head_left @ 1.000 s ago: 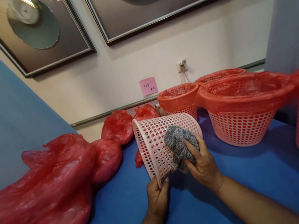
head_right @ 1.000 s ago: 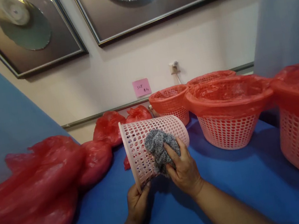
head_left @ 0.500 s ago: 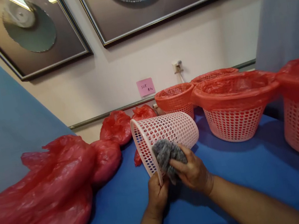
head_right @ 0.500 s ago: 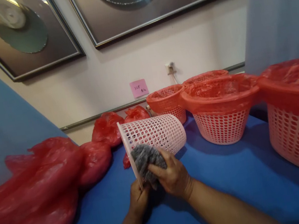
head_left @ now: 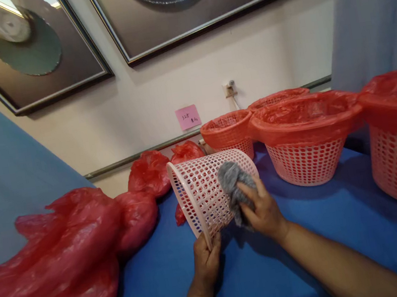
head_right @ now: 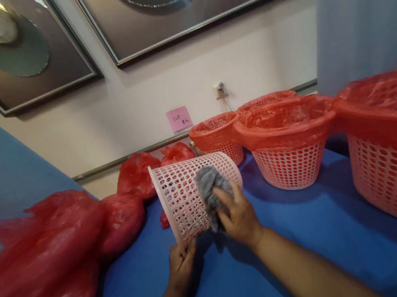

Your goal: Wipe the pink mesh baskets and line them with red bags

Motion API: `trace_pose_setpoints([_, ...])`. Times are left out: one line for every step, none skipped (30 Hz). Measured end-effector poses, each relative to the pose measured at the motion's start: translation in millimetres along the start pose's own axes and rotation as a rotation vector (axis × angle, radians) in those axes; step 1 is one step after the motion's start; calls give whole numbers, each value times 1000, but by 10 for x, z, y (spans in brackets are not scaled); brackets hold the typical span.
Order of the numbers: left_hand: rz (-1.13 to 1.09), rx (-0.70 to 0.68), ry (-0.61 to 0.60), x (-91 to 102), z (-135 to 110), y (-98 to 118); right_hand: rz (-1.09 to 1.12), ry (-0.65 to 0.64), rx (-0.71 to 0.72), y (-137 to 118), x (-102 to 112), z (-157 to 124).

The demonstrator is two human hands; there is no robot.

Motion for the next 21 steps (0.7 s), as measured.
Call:
trace_pose_setpoints([6, -21, -17, 5, -2, -4, 27, -24, 144, -175, 21, -46])
trace_pose_setpoints([9, -42, -26, 13, -6, -6, 59, -46, 275, -330, 40, -92])
trace_pose_setpoints([12, -54, -28, 20, -11, -9, 91, -62, 377, -450, 55, -130])
trace_pose_setpoints([14, -55, -23, 28, -15, -13, 117, -72, 440, -523, 62, -154])
trace_pose_setpoints([18, -44, -13, 33, -17, -19, 126, -76, 450, -541, 59, -159])
trace_pose_setpoints([23, -27, -2, 35, -18, -26, 116, -67, 402, -498, 47, -141])
trace_pose_setpoints([30, -9, 8, 34, -16, -32, 92, -48, 303, -395, 28, -104])
trace_pose_setpoints([36, 6, 17, 31, -12, -37, 63, -21, 167, -239, 3, -55])
trace_pose_setpoints([41, 17, 22, 24, -6, -38, 35, 12, 4, -40, -23, 0])
trace_pose_setpoints([44, 17, 23, 17, 0, -34, 18, 46, -172, 182, -49, 54])
trace_pose_setpoints([47, 12, 21, 8, 8, -27, 15, 76, -342, 404, -74, 100])
trace_pose_setpoints([51, 6, 16, 1, 15, -17, 27, 109, -500, 606, -94, 135])
trace_pose_setpoints([53, 2, 14, -5, 21, -7, 58, 113, -612, 761, -118, 163])
trace_pose_setpoints([55, -2, 10, -9, 27, 3, 76, 119, -690, 860, -131, 180])
trace_pose_setpoints([56, -6, 5, -11, 32, 13, 84, 119, -718, 892, -134, 188])
trace_pose_setpoints([56, -9, 6, -11, 36, 21, 82, 111, -694, 854, -126, 188])
trace_pose_setpoints([56, -9, 5, -9, 39, 26, 72, 98, -624, 753, -108, 178])
trace_pose_setpoints([55, -8, 5, -5, 40, 27, 63, 81, -515, 598, -83, 158])
trace_pose_setpoints([54, -5, 6, 0, 40, 24, 71, 48, -370, 405, -57, 129])
trace_pose_setpoints([49, 0, 9, 6, 39, 18, 95, 13, -211, 193, -30, 90])
trace_pose_setpoints([38, 9, 12, 12, 36, 9, 129, -25, -45, -16, -3, 45])
Point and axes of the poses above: each hand's wrist, its own z-axis towards the middle knuckle, its own x-axis out of the back of the hand, y = z × x, the point moved 3 cm from there along z, towards the middle knuckle, and after that the axes turned 13 degrees about -z, right-handed, at the moved point
